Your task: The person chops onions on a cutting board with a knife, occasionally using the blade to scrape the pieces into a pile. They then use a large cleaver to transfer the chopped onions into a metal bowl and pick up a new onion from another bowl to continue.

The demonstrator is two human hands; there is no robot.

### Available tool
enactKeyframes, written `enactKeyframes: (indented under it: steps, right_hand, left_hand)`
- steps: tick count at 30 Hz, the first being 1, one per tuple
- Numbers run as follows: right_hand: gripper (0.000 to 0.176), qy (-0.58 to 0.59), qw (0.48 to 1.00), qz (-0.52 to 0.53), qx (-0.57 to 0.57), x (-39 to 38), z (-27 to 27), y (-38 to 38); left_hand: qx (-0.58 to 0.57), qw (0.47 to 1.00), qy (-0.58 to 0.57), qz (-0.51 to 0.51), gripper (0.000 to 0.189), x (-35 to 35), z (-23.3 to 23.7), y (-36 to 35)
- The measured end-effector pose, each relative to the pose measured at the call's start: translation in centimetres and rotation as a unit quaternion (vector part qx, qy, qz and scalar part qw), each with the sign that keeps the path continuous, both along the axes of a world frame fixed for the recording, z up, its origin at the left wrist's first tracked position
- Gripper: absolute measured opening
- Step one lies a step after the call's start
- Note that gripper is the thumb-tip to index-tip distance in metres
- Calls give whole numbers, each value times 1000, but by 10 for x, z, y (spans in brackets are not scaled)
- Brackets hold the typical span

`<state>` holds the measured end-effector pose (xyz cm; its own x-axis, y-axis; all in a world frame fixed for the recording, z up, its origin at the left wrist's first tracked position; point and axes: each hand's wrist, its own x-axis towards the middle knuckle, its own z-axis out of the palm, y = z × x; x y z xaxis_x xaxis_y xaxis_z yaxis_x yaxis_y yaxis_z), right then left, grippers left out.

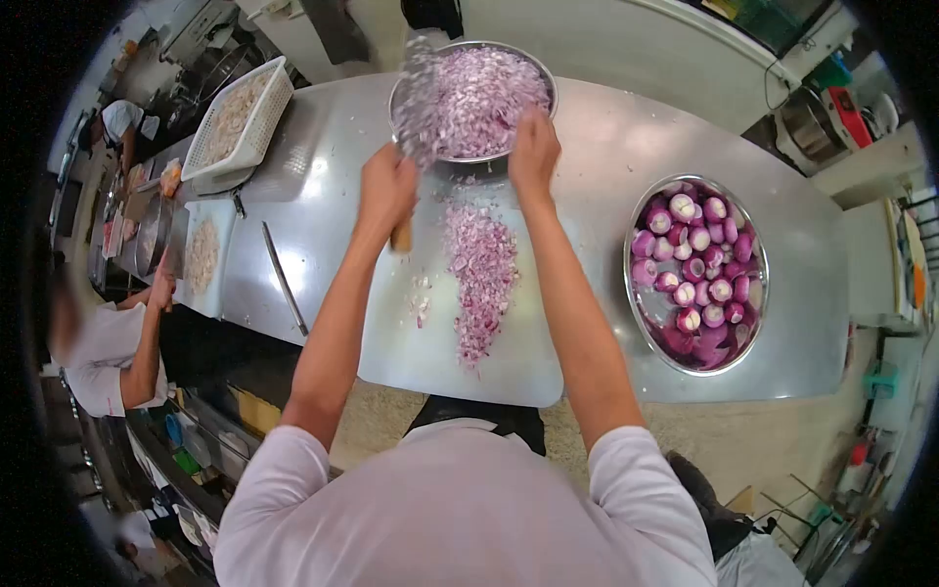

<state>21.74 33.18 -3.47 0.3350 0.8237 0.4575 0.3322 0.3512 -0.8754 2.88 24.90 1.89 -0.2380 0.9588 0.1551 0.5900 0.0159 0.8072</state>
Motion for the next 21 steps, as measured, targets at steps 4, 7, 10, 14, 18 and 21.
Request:
enactKeyframes:
  steps: [4, 7, 10, 14, 18, 21]
  right_hand:
    - [37, 13, 989, 103, -109, 34, -50, -93]
    - [38, -144, 976, 151, -66, 33, -91, -118]
    - [40, -269, 942, 202, 7, 9, -92, -141]
    - [43, -152, 921, 351, -77, -3, -79, -176]
    - [37, -140, 920, 367, -11, 16, -44, -217]
    - [30, -77, 964, 250, 53, 46, -44, -238]
  left_hand:
    - [-86, 990, -105, -25, 13, -39, 25, -114]
    - [-156, 983, 56, -82, 13, -98, -11, -164]
    - [-113, 945, 272, -144, 17, -115, -35, -162]
    - [-39, 928, 321, -186, 30, -108, -81, -120]
    - [11, 890, 338, -305, 36, -78, -99, -106]
    - [-22, 858, 337, -387, 38, -61, -76, -134]
